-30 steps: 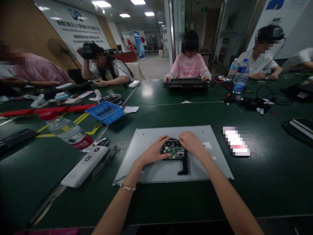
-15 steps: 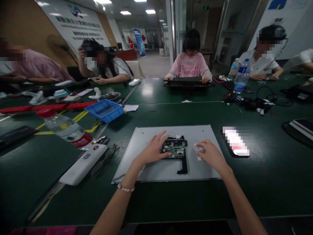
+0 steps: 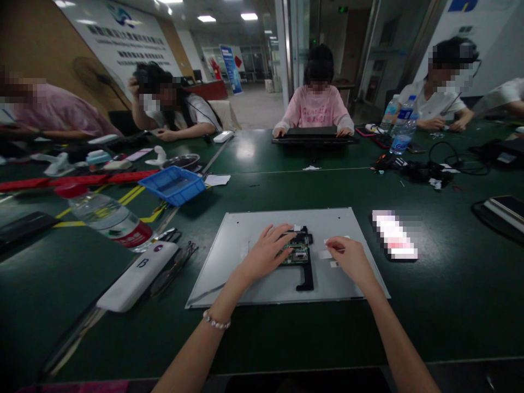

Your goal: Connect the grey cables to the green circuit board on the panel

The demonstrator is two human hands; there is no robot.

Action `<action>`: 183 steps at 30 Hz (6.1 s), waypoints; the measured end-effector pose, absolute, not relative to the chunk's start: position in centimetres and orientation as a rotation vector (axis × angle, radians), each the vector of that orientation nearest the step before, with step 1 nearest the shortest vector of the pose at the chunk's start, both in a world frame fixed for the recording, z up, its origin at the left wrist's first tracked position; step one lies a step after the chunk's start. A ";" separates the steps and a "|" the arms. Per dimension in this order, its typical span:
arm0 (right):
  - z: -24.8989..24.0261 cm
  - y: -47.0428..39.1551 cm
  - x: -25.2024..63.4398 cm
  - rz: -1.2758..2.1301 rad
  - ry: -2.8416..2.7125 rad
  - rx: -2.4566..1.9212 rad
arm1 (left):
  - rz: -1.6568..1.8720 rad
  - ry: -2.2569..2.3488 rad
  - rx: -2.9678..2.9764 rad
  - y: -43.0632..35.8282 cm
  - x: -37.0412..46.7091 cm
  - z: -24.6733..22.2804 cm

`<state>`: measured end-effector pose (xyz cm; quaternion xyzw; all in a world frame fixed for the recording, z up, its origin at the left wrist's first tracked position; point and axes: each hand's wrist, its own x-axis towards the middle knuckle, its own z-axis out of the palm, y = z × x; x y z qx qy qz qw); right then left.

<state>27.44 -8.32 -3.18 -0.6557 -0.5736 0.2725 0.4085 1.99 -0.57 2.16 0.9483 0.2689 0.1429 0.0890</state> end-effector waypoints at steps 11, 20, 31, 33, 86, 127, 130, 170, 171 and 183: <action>-3.5 -7.6 25.2 0.794 -1.245 -1.516 | 0.392 0.627 2.952 -2.5 3.9 2.2; -3.9 -7.9 24.1 0.657 -1.366 -1.542 | 0.296 0.623 3.029 -2.9 4.1 1.6; -3.3 -8.6 23.6 0.410 -1.708 -1.554 | 0.319 0.607 3.043 -2.9 4.2 1.3; -3.4 -8.6 23.6 0.406 -1.710 -1.555 | 0.325 0.599 3.051 -2.9 4.2 1.3; 1.8 -11.8 18.6 0.313 -1.941 -1.365 | 0.741 1.369 2.005 -0.9 -6.2 2.2; -1.7 -14.0 10.1 0.375 -2.306 -1.213 | 0.208 1.712 2.727 -7.9 -5.1 -0.5; -1.5 -14.1 10.2 0.416 -2.276 -1.202 | 0.219 1.713 2.733 -7.7 -4.8 -0.8; -1.1 -6.6 27.4 0.910 -1.792 -1.589 | 0.657 1.874 2.680 -7.3 -5.4 3.5; -1.3 -6.5 27.9 0.865 -1.771 -1.613 | 0.746 1.895 2.653 -7.0 -5.8 3.6; -0.7 -4.2 29.4 0.345 -1.895 -1.749 | 0.793 1.750 2.517 -5.7 -8.1 -0.4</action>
